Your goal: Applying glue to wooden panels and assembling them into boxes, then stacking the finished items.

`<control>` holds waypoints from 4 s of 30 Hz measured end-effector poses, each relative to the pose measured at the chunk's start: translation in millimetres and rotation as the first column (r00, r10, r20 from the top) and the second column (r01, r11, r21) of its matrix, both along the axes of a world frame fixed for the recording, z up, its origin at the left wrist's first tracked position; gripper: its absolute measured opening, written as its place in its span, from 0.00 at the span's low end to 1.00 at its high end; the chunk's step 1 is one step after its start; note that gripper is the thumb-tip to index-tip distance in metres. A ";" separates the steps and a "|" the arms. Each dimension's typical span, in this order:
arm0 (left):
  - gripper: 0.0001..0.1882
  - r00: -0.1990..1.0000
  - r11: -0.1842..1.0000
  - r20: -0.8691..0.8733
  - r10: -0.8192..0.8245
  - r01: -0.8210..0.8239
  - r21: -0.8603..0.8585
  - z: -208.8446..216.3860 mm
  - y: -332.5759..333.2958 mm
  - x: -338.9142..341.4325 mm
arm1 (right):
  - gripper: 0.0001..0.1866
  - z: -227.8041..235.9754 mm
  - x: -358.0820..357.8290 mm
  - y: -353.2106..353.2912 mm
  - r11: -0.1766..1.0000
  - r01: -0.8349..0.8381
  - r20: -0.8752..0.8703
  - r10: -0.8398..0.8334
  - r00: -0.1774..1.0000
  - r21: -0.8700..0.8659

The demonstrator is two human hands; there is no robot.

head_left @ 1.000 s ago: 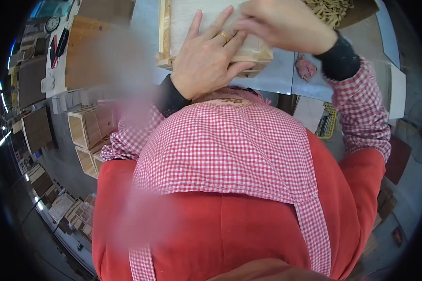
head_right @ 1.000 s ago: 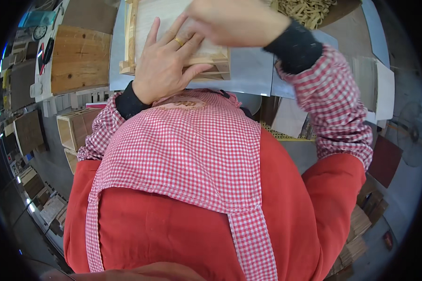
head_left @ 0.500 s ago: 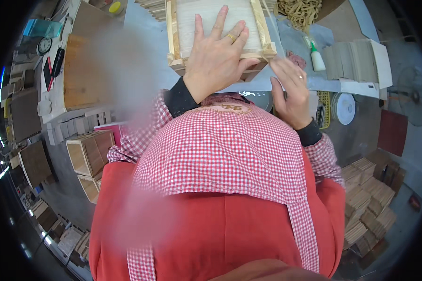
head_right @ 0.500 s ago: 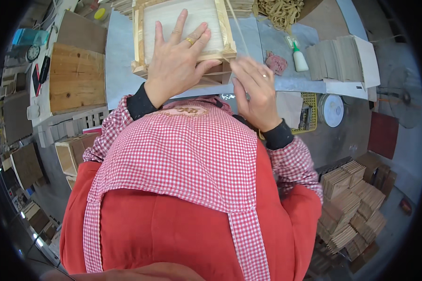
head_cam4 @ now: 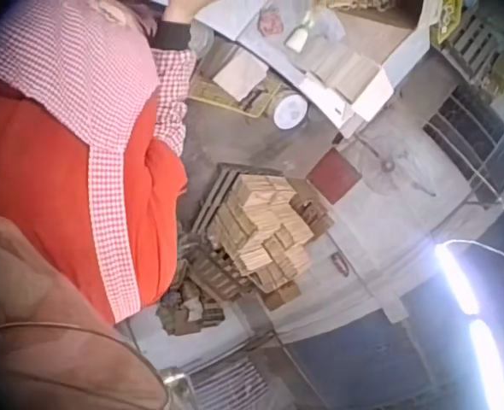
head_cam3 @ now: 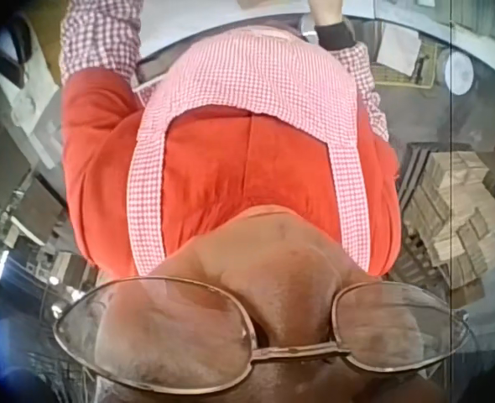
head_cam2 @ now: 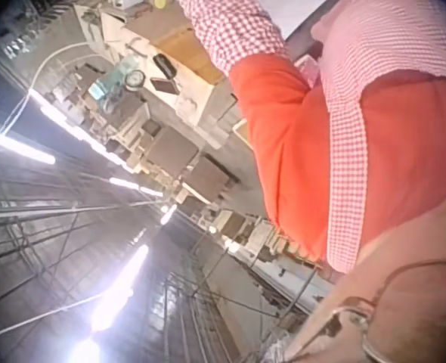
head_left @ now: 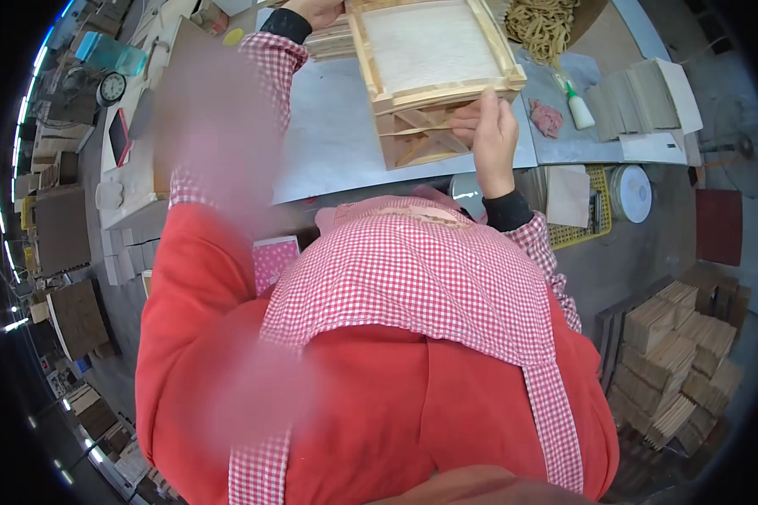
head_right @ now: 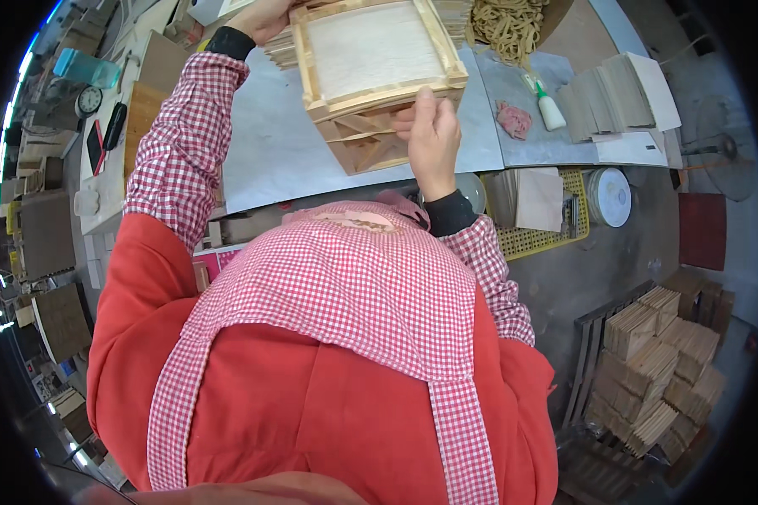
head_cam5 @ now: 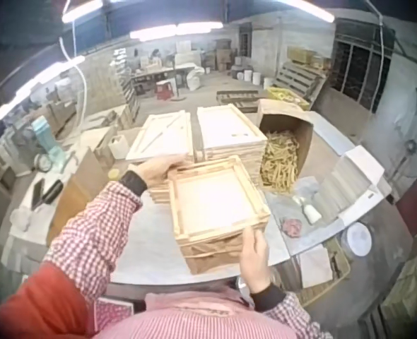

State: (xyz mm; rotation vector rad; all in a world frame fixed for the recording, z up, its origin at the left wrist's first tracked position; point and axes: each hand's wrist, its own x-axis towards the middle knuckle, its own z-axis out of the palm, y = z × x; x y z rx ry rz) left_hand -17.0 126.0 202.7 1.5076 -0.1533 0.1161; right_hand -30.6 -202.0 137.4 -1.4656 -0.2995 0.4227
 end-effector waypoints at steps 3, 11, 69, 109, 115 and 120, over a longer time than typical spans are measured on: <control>0.20 0.938 0.999 -0.343 0.039 -0.039 0.007 1.5 11.7 -9.3 | 0.24 -1.1 -5.4 12.2 0.991 0.127 0.005 -0.127 0.992 -0.028; 0.18 0.987 0.988 -0.125 0.101 -0.085 0.131 -19.4 -16.5 -87.5 | 0.26 -8.1 69.9 23.8 0.979 0.100 0.375 -0.027 0.927 -0.177; 0.23 0.982 0.391 0.029 0.187 -0.102 0.915 10.7 -215.0 -7.8 | 0.10 -253.4 74.8 -79.7 0.656 -0.014 0.380 0.456 0.805 -0.755; 0.19 0.884 0.682 0.116 0.453 -0.427 0.594 13.8 -176.9 -67.8 | 0.22 -254.7 87.6 -30.6 0.955 -0.265 -0.289 0.294 0.911 0.136; 0.21 0.729 0.674 0.040 0.684 -0.652 0.347 24.5 -134.5 -138.0 | 0.19 -192.4 77.4 -34.4 0.942 -0.204 -0.182 0.257 0.949 0.265; 0.24 0.672 0.629 -0.039 0.740 -0.670 0.394 33.0 -89.4 -184.6 | 0.15 -111.4 73.3 -45.0 0.956 -0.260 -0.014 0.264 0.964 0.133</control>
